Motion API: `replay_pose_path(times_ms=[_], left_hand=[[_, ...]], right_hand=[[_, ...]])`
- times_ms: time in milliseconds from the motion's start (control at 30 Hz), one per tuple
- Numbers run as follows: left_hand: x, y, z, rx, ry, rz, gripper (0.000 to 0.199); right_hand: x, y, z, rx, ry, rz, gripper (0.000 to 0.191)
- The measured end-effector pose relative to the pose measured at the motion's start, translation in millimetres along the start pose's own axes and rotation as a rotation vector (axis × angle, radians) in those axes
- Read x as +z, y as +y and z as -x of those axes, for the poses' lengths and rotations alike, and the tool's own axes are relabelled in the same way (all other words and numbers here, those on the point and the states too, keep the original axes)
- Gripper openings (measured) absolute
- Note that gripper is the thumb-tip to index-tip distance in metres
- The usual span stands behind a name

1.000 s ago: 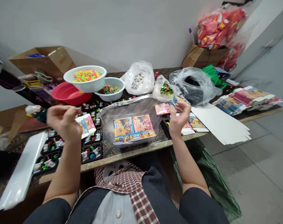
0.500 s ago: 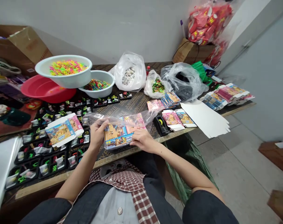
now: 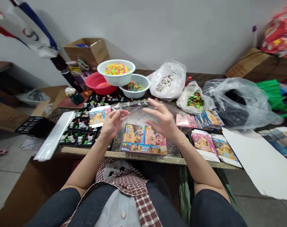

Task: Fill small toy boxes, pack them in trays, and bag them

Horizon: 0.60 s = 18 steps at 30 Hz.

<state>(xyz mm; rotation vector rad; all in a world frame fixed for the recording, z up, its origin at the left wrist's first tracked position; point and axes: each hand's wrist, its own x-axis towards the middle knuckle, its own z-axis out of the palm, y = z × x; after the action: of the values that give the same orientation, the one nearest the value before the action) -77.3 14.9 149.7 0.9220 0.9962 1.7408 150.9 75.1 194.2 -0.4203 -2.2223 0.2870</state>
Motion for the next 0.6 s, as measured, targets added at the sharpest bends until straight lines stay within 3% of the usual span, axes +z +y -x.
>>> replay_pose_path(times_ms=[67, 133, 333, 600], left_hand=[[-0.7, 4, -3, -0.006, 0.058, 0.065, 0.039], [-1.0, 7, -5, 0.004, 0.062, 0.083, 0.038], [3.7, 12, -10, 0.116, -0.012, 0.045, 0.033], [-2.4, 22, -9, 0.276, -0.114, -0.262, 0.034]], right_hand=[[4, -3, -18, -0.012, 0.148, 0.091, 0.032], [14, -9, -31, -0.064, 0.172, 0.152, 0.031], [50, -16, -70, -0.273, -0.05, 0.37, 0.024], [47, -37, -96, -0.489, -0.336, 0.669, 0.024]])
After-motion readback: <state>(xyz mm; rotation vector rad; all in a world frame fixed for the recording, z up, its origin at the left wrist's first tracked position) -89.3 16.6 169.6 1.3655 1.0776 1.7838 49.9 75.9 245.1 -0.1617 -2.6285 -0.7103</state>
